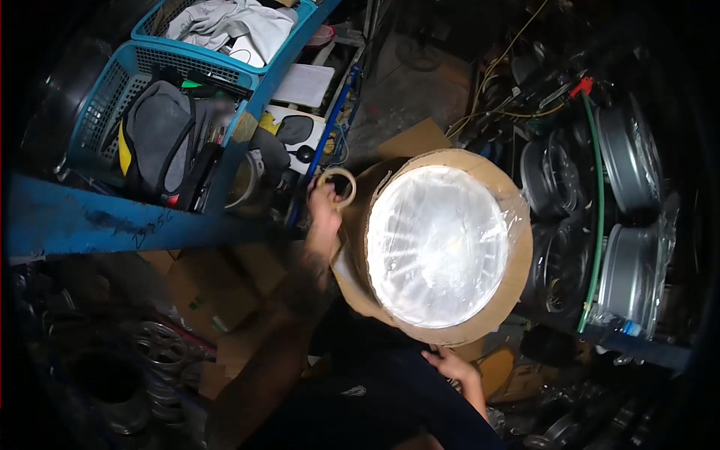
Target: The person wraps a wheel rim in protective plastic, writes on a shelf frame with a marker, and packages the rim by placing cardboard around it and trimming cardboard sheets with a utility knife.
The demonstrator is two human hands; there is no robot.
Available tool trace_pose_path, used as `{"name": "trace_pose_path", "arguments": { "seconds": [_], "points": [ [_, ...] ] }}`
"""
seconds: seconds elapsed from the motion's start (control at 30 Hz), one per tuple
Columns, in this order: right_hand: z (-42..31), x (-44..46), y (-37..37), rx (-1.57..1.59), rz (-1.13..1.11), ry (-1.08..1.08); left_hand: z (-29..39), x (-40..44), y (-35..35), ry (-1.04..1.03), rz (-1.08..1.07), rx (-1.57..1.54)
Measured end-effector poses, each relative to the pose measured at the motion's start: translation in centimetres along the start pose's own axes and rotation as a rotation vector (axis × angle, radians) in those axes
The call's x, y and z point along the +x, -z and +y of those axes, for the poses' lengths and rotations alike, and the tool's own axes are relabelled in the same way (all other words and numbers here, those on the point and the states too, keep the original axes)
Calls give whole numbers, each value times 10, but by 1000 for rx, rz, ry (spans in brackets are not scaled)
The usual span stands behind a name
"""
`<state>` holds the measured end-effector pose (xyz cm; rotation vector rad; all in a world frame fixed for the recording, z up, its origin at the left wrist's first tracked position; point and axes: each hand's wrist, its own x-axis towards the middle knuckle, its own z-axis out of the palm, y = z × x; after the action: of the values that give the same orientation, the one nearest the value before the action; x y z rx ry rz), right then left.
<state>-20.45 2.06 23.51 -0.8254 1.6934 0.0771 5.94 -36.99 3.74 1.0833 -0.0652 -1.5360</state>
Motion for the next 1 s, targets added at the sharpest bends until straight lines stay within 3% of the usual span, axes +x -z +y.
{"name": "trace_pose_path", "arguments": {
  "seconds": [0.07, 0.13, 0.2, 0.23, 0.27, 0.3, 0.33, 0.37, 0.43, 0.53, 0.63, 0.67, 0.7, 0.8, 0.83, 0.87, 0.9, 0.97, 1.0],
  "points": [
    [-50, -37, 75, -177, -357, 77, -50, 56, -25, 99, 115, 20],
    [-128, -61, 139, -194, -524, 222, -87, 75, -45, 145, 11, 324],
    [-198, -42, 193, -366, -305, 637, -101, 93, -40, 145, -24, 241],
    [-236, -14, 214, -475, -84, 857, -97, 91, -43, 127, -73, 286],
    [-279, 25, 231, -457, 53, 1001, -141, 148, -10, 101, -202, 287],
    [-346, 35, 241, -389, 78, 888, -73, 61, -54, 119, -156, 394],
    [-368, 102, 250, -541, 218, 1055, -108, 113, -17, 137, -223, 298],
    [-382, 180, 238, -584, 362, 1176, -97, 100, -29, 127, -205, 304],
    [-414, 273, 225, -854, -34, 995, -89, 85, -43, 106, -164, 330],
    [-403, 338, 181, -1013, -45, 1203, -67, 37, -74, 73, -132, 375],
    [-394, 423, 207, -931, -242, 1439, -38, -31, -107, 68, -124, 426],
    [-385, 437, 241, -758, -213, 1226, -29, -51, -113, 76, -135, 453],
    [-362, 416, 297, -596, -133, 1208, -19, -74, -116, 98, -148, 478],
    [-230, 380, 442, -521, 30, 758, 11, -142, -108, 231, -153, 533],
    [-170, 343, 467, -605, 65, 702, 21, -165, -100, 307, -141, 555],
    [-109, 293, 465, -253, 132, 745, 29, -178, -74, 444, -127, 536],
    [-44, 265, 446, 63, 252, 726, 33, -212, -80, 400, -52, 726],
    [98, 236, 383, 601, 450, 694, 26, -215, -2, 437, -221, 720],
    [144, 208, 336, 748, 514, 462, 21, -221, 19, 500, -215, 659]
  ]
}}
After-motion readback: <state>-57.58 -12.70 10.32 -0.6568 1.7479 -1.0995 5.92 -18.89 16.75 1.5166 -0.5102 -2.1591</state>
